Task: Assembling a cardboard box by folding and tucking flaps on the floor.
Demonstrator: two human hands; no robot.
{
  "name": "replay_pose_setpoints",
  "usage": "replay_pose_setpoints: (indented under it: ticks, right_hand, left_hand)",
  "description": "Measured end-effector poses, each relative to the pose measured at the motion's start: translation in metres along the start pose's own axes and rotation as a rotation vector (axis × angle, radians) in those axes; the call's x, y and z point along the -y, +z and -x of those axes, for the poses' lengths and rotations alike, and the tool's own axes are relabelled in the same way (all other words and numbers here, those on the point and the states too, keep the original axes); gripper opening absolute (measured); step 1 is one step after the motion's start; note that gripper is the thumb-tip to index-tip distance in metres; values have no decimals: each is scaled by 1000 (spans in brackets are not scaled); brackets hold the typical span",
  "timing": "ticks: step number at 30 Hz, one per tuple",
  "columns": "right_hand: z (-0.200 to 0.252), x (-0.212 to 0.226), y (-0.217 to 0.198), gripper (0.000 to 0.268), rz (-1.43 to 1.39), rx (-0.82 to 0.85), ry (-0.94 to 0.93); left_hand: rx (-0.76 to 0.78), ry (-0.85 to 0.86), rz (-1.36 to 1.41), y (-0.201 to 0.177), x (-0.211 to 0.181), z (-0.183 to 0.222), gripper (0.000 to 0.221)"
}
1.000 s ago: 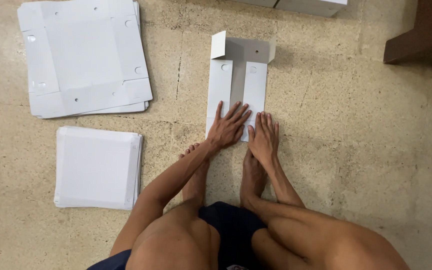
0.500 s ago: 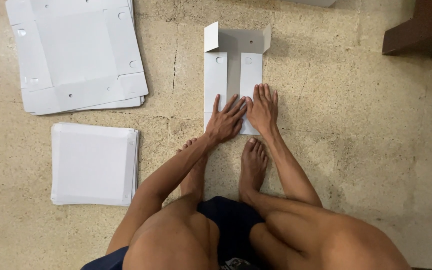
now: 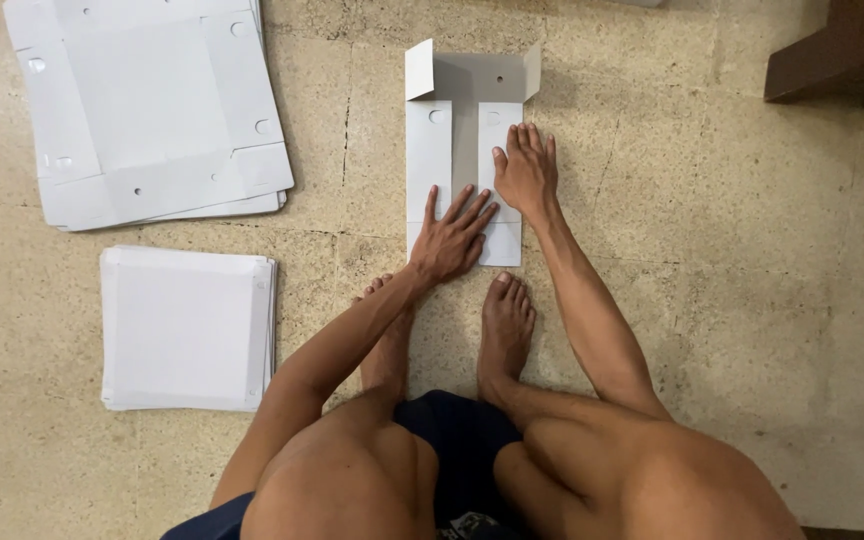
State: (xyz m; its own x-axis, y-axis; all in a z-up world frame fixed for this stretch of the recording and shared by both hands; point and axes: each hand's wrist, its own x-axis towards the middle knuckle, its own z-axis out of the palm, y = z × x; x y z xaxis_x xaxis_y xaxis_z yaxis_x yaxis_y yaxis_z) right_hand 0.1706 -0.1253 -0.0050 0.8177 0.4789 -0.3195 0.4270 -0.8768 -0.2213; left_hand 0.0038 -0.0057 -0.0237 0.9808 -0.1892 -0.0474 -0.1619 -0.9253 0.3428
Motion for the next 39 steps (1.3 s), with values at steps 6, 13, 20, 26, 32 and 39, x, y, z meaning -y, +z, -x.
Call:
replay_pose_setpoints:
  ticks: [6, 13, 20, 26, 32, 39]
  right_hand:
    - [-17, -2, -2, 66, 22, 5, -3]
    - [-24, -3, -4, 65, 19, -1, 3]
    - [-25, 2, -10, 65, 30, -11, -2]
    - [-26, -4, -12, 65, 72, -4, -35]
    - [4, -2, -12, 67, 27, 2, -56]
    - [65, 4, -9, 63, -49, 7, -50]
  left_hand:
    - [-2, 3, -18, 2, 0, 0, 60]
    - [39, -3, 2, -7, -3, 1, 59]
    - [37, -8, -6, -9, -3, 1, 59]
    - [10, -4, -15, -4, -2, 1, 60]
    - [14, -19, -5, -4, -3, 0, 60]
    - [59, -39, -13, -6, -3, 0, 61]
